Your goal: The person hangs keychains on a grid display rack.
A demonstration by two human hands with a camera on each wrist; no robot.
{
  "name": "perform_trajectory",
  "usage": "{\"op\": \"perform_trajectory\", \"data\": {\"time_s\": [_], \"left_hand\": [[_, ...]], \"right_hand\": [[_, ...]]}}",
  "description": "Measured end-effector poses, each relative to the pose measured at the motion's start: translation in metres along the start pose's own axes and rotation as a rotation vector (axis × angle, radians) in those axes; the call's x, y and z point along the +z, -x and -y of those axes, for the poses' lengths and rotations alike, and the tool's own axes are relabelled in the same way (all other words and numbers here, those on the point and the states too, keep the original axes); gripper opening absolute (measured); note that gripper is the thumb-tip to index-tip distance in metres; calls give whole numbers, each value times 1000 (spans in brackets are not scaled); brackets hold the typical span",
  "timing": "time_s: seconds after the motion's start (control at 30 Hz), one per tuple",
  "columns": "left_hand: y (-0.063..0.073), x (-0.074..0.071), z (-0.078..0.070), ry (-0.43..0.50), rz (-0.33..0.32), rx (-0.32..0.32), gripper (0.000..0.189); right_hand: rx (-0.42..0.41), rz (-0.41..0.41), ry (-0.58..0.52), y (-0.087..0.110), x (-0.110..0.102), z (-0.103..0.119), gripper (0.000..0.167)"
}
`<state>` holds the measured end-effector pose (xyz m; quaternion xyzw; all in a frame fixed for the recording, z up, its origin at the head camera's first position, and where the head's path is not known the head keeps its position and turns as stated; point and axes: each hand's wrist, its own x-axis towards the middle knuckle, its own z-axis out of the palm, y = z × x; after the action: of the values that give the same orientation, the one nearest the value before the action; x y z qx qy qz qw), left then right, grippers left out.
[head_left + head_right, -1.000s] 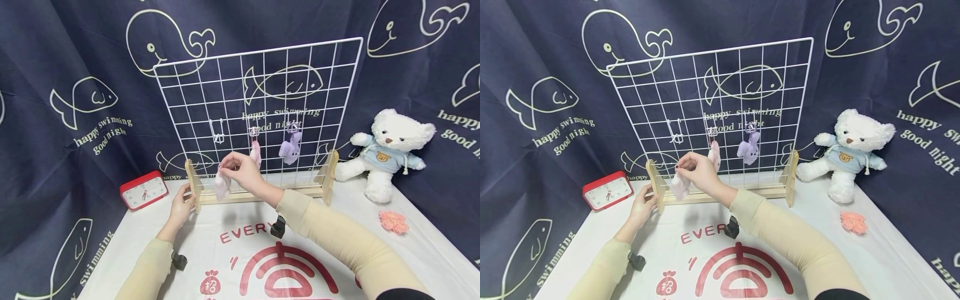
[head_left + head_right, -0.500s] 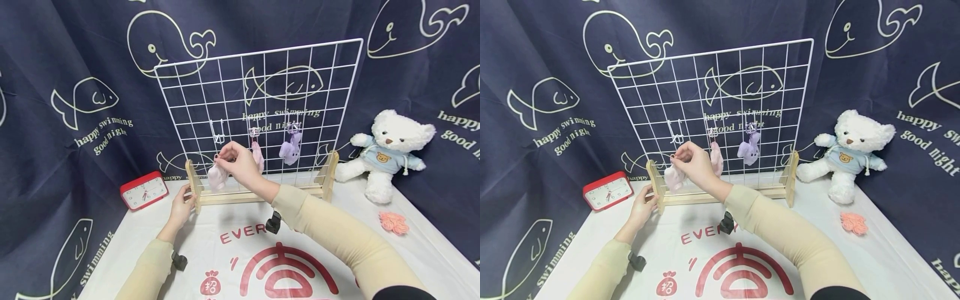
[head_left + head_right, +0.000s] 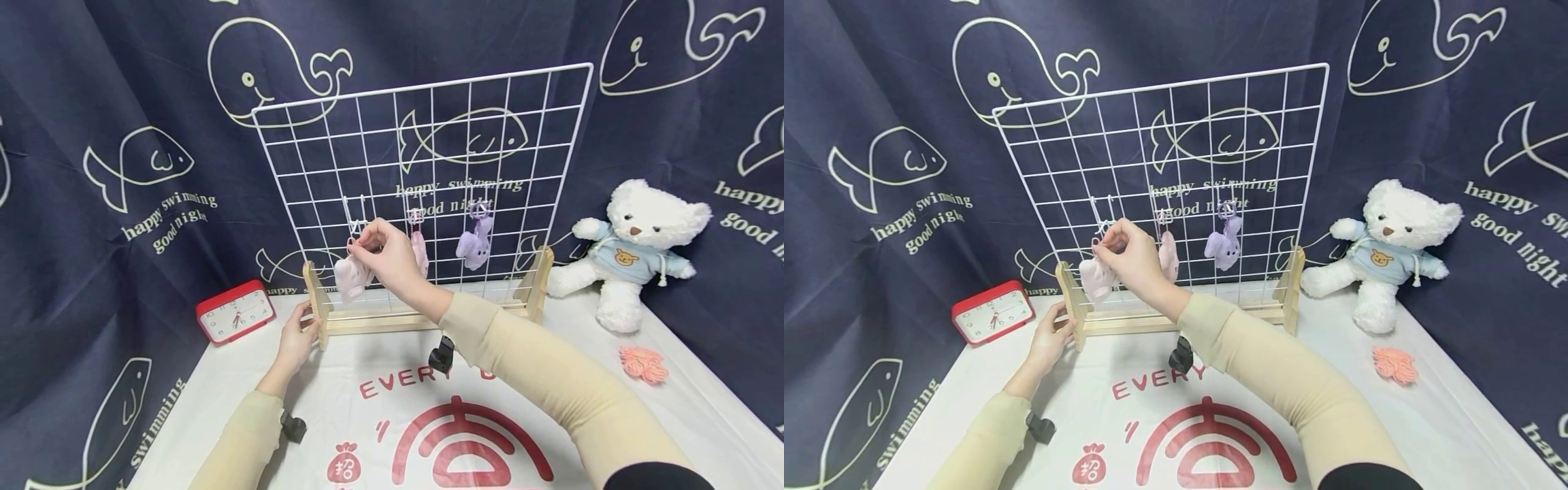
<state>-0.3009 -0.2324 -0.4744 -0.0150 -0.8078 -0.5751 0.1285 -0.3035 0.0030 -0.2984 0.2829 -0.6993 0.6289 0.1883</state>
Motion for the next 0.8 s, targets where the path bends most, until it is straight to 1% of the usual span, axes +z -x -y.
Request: {"op": "perform_trajectory", "data": {"time_s": [0.27, 0.4, 0.6, 0.8], "left_hand": [[-1, 0, 1, 13, 8, -15, 50], [-1, 0, 1, 7, 9, -14, 51], [-2, 0, 2, 3, 9, -18, 51], [-2, 0, 2, 2, 11, -21, 52]], "right_hand": [[19, -39, 29, -4, 3, 3, 20], [28, -47, 21, -6, 3, 2, 19], [44, -63, 17, -9, 3, -1, 18], [57, -74, 55, -11, 4, -7, 16]]}}
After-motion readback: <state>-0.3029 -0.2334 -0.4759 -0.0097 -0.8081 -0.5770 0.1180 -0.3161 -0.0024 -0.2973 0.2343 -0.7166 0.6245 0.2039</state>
